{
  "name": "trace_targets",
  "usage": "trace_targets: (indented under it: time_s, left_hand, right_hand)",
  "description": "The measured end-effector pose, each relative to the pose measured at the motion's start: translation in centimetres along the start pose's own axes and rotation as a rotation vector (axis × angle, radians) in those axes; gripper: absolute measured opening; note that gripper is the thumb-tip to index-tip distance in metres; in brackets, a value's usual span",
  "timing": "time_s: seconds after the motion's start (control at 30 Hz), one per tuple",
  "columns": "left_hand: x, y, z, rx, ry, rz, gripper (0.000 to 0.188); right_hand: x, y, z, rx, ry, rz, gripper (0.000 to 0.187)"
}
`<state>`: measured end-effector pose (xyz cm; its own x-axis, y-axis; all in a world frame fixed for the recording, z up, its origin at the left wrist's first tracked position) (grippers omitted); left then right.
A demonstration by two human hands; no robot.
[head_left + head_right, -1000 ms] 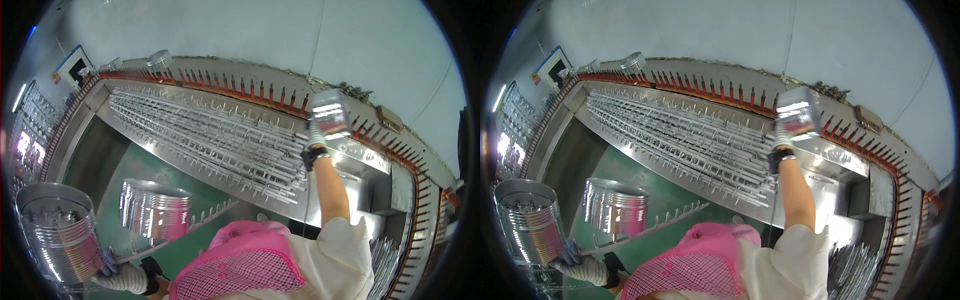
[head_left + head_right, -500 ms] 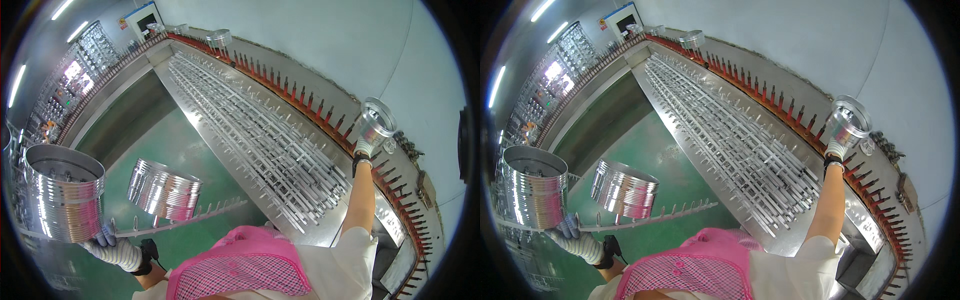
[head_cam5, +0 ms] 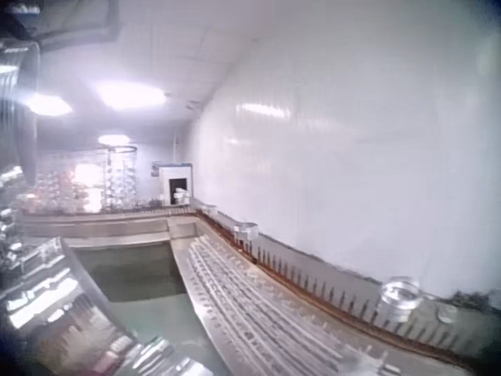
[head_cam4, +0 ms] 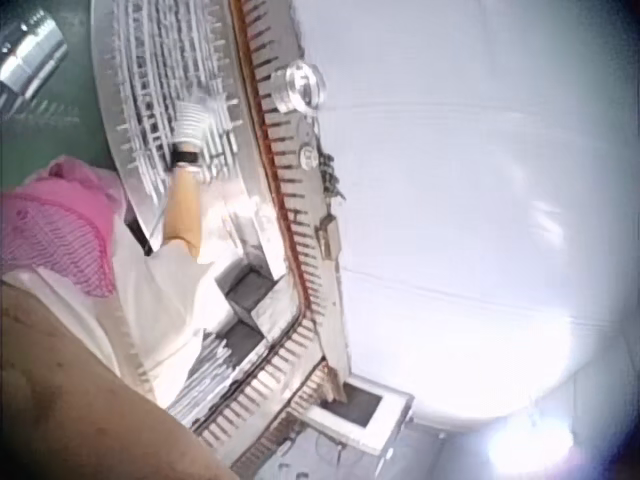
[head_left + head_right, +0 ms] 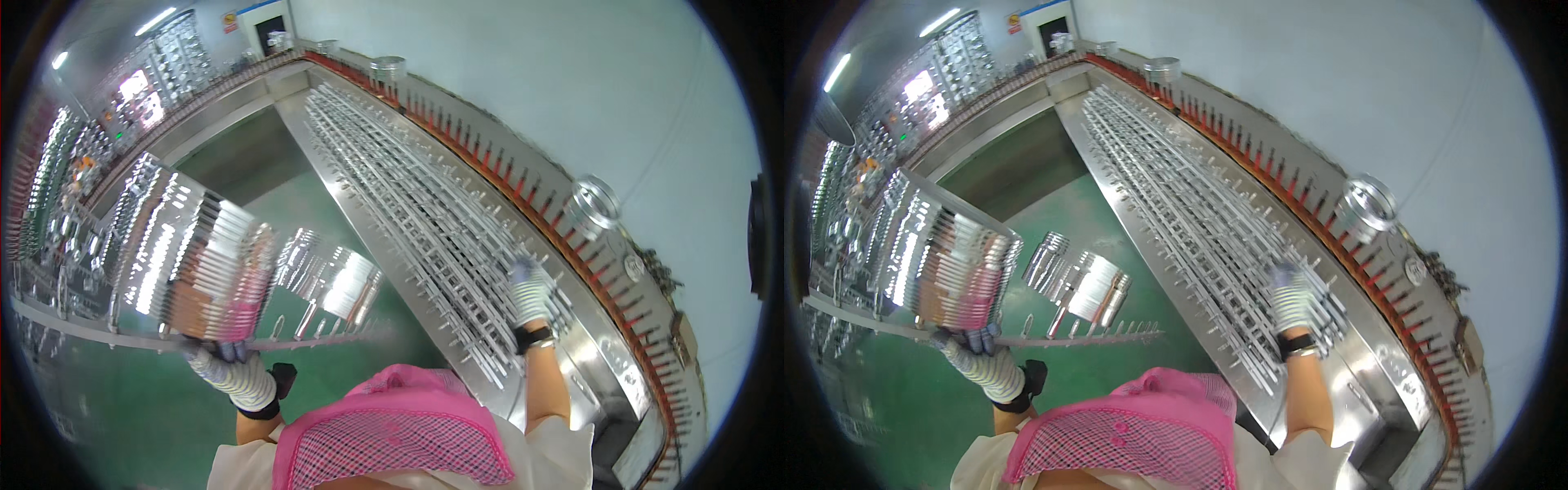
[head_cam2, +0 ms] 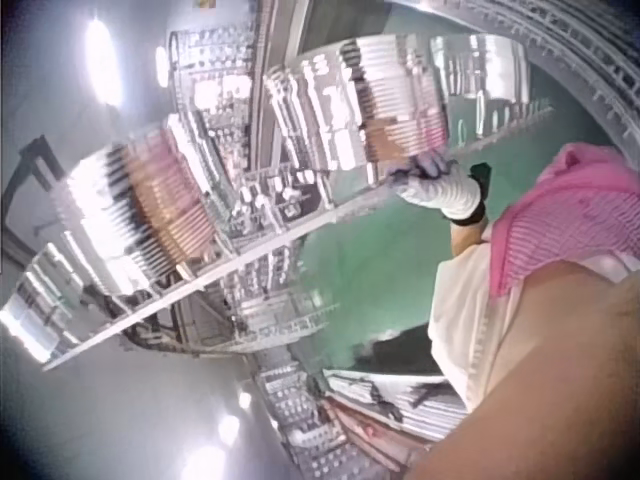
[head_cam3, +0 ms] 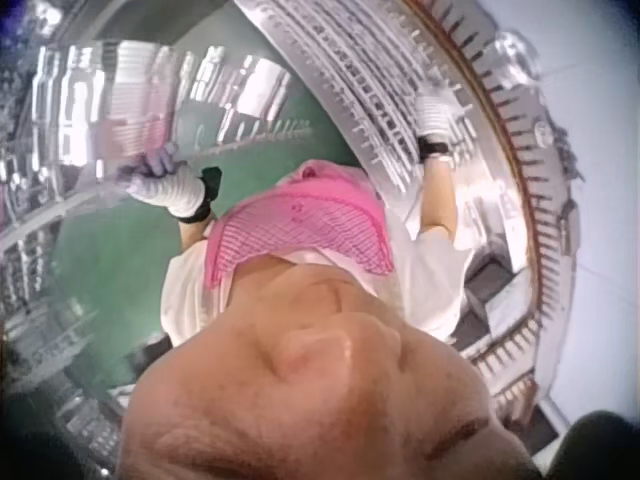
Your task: Hanging plastic parts onto a moving conveyor rack in a manufacturing facility.
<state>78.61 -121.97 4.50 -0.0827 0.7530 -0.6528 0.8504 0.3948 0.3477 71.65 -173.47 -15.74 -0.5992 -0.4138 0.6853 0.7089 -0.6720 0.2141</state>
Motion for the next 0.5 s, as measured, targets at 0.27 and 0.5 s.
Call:
trace_targets:
  time_s: [0.27,0.5]
  left_hand:
    - [-2.1,-1.0,5.1,0.061,-0.077,0.31,0.03]
    - [-5.7,-5.7,7.7,0.368,-0.089,0.5,0.033]
  right_hand:
    - [-10.5,-18.4,24.2,0.33,0.274,0.789,0.065]
    - [-9.6,-18.7,22.1,-0.353,1.122,0.677,0.048]
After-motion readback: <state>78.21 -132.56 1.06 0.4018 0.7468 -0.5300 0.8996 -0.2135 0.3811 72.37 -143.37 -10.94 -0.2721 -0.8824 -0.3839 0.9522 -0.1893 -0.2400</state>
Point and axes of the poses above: each hand's wrist, its own y-axis towards the middle knuckle, its own x-axis out of the back of the hand, z = x × y, the point moved 6 cm from there along y, towards the middle knuckle, and after that the axes turned 3 degrees about x, right-handed, at the moved point
